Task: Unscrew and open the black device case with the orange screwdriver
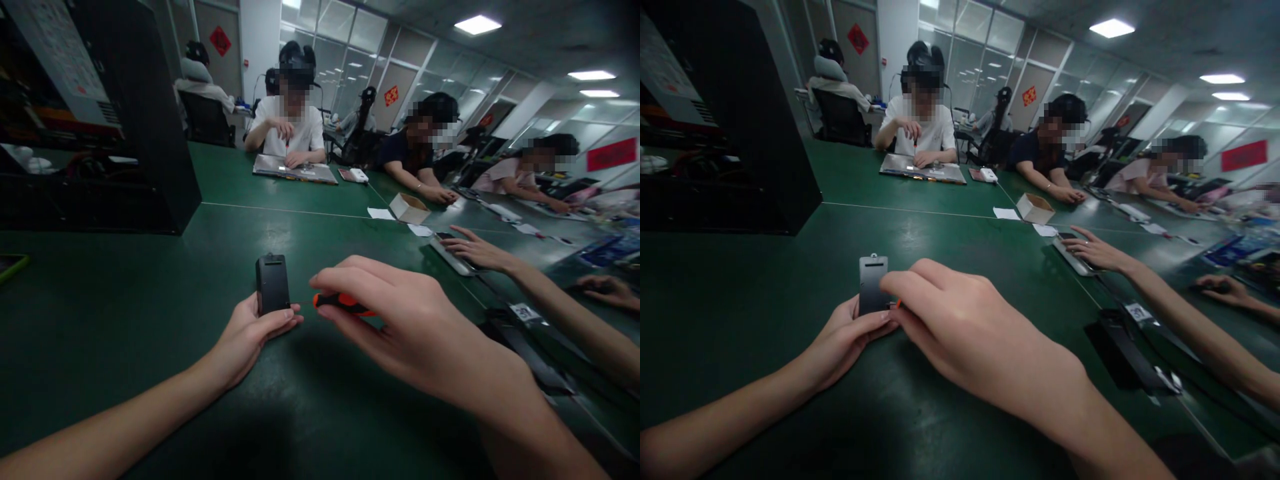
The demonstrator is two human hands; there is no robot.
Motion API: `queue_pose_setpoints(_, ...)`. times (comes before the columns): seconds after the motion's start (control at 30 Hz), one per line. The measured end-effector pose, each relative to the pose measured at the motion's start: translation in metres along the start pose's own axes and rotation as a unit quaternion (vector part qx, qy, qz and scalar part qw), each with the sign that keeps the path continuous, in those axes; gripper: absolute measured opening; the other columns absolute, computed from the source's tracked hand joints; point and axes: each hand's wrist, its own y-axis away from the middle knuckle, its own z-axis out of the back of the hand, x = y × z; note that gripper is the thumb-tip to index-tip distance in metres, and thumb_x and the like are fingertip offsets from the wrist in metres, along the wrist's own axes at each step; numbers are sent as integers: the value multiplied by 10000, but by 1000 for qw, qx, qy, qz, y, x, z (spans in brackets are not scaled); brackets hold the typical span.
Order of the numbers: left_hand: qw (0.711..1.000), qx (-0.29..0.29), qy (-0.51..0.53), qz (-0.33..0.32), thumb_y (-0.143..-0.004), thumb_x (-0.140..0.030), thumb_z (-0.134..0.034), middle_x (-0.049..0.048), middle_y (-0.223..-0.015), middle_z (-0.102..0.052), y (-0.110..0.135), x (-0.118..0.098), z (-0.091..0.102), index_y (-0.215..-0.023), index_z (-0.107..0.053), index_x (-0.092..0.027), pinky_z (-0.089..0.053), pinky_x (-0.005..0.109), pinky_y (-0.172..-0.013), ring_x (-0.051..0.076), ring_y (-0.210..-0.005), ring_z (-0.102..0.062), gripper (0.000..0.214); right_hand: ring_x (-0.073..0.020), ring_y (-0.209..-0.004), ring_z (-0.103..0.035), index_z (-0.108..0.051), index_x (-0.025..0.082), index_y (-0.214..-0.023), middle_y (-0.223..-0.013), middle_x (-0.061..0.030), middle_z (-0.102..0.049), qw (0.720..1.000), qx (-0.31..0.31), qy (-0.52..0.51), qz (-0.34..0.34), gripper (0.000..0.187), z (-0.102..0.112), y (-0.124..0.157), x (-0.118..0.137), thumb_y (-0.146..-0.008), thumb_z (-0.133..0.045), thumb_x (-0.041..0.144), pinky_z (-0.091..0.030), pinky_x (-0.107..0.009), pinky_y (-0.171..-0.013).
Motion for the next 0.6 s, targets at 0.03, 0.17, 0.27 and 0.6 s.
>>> queue_pose_setpoints(0.03, 1000, 0, 0, 1, -712, -209, -889, 80, -1014, -748, 0, 0, 0, -1068, -641, -130, -575, 318, -904, 197, -918, -730, 441, -160, -844, -660, -607, 189, -1118, -997, -60, -690, 1000, -10, -1, 6, 152, 0, -1, -1, -996, -522, 155, -522, -262, -724)
queue_pose_setpoints(0.17, 1000, 5, -18, -9, -729, -225, -881, 93, -1039, -741, -1, 3, 2, -1050, -663, -125, -559, 341, -925, 217, -943, -726, 401, -178, -919, -683, -599, 193, -1143, -1053, -69, -700, 997, -71, -5, 18, 199, -2, -3, -2, -961, -548, 131, -546, -279, -793)
queue_pose_setpoints(0.27, 999, 18, -39, -22, -766, -244, -858, 102, -1045, -742, -3, 7, 6, -1050, -676, -128, -547, 361, -934, 231, -962, -717, 357, -172, -915, -680, -590, 181, -1162, -1053, -65, -698, 996, -87, 11, 19, 233, -3, -4, -2, -940, -575, 112, -545, -271, -787)
queue_pose_setpoints(0.6, 992, 38, -104, -54, -792, -281, -840, 100, -1062, -740, -3, 10, 11, -1068, -676, -149, -520, 373, -927, 260, -1006, -693, 347, -140, -899, -645, -597, 152, -1137, -1032, -55, -675, 997, -69, 22, 28, 198, -8, -4, -4, -949, -578, 91, -512, -236, -769)
